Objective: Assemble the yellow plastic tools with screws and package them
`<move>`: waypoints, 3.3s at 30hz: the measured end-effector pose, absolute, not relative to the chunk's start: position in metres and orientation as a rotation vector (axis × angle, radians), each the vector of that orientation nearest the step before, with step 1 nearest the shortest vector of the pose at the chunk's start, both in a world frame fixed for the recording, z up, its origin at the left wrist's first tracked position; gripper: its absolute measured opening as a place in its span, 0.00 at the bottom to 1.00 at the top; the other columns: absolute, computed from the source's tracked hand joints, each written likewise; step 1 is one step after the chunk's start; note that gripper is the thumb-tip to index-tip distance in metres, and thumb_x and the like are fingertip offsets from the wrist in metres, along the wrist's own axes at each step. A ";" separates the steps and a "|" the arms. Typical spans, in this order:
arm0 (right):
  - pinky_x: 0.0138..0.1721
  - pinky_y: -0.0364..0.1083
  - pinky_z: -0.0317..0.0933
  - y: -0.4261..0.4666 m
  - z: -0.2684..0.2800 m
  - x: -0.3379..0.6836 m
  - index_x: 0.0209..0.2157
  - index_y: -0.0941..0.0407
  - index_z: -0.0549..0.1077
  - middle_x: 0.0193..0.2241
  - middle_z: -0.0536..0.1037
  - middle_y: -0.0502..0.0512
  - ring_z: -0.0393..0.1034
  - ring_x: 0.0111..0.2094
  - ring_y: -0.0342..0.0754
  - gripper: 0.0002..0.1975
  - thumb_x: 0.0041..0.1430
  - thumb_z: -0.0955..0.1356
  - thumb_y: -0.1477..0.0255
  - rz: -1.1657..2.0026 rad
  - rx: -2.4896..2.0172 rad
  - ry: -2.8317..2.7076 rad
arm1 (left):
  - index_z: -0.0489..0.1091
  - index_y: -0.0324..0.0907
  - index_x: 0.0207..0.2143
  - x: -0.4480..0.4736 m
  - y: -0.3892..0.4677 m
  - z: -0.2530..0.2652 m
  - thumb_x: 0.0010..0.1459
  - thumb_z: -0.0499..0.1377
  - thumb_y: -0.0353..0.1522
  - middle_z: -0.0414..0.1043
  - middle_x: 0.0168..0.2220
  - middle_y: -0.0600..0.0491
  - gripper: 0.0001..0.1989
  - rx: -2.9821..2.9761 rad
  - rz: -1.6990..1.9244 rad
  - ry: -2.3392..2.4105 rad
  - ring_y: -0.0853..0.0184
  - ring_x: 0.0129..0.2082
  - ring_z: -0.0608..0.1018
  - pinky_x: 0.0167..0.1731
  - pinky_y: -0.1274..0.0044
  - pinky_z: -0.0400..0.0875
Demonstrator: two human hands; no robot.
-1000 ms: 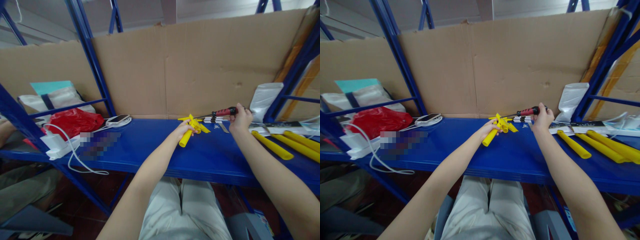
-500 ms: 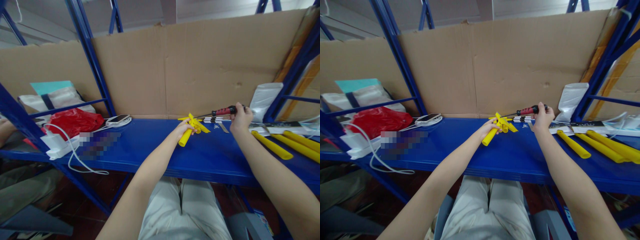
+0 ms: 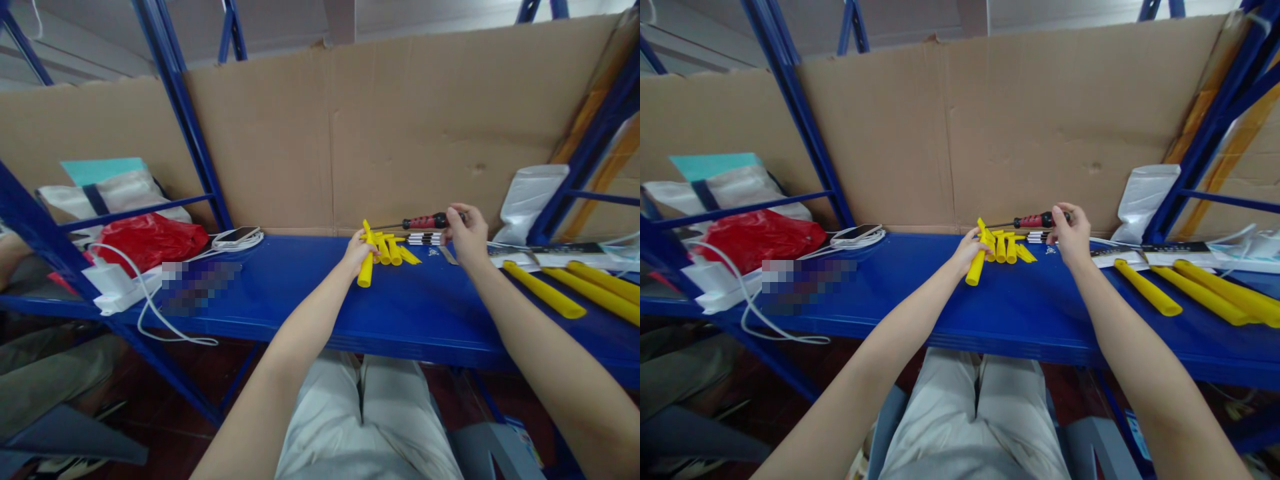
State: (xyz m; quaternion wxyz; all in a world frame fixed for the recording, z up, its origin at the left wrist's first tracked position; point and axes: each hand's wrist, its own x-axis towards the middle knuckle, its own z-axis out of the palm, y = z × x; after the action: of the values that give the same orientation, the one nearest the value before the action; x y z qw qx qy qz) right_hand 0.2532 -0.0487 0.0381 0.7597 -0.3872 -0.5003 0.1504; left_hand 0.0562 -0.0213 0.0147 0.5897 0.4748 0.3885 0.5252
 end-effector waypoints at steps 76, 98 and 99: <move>0.13 0.38 0.48 -0.057 0.046 0.257 0.25 0.54 0.63 0.12 0.58 0.42 0.52 0.12 0.37 0.14 0.51 0.69 0.61 0.908 -0.807 -0.888 | 0.56 0.46 0.56 0.056 -0.022 0.011 0.42 0.52 0.15 0.69 0.43 0.50 0.37 1.214 1.290 0.962 0.76 0.20 0.70 0.17 0.85 0.63; 0.17 0.38 0.55 -0.055 0.046 0.265 0.24 0.55 0.63 0.16 0.61 0.46 0.55 0.16 0.37 0.16 0.53 0.67 0.58 1.076 -0.788 -0.923 | 0.55 0.47 0.57 0.056 -0.021 0.011 0.43 0.51 0.15 0.69 0.44 0.50 0.38 1.186 1.325 0.982 0.73 0.24 0.74 0.16 0.85 0.62; 0.17 0.38 0.55 -0.055 0.046 0.265 0.23 0.55 0.62 0.15 0.61 0.46 0.55 0.16 0.37 0.16 0.54 0.67 0.59 1.087 -0.797 -0.911 | 0.55 0.47 0.57 0.056 -0.021 0.010 0.43 0.52 0.16 0.69 0.44 0.50 0.38 1.188 1.326 0.982 0.73 0.24 0.74 0.16 0.85 0.62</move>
State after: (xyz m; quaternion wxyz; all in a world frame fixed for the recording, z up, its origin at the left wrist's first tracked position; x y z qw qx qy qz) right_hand 0.2651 -0.0547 0.0457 0.6870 -0.3560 -0.4068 0.4856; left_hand 0.0564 -0.0207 0.0101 0.5263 0.4970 0.4105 0.5545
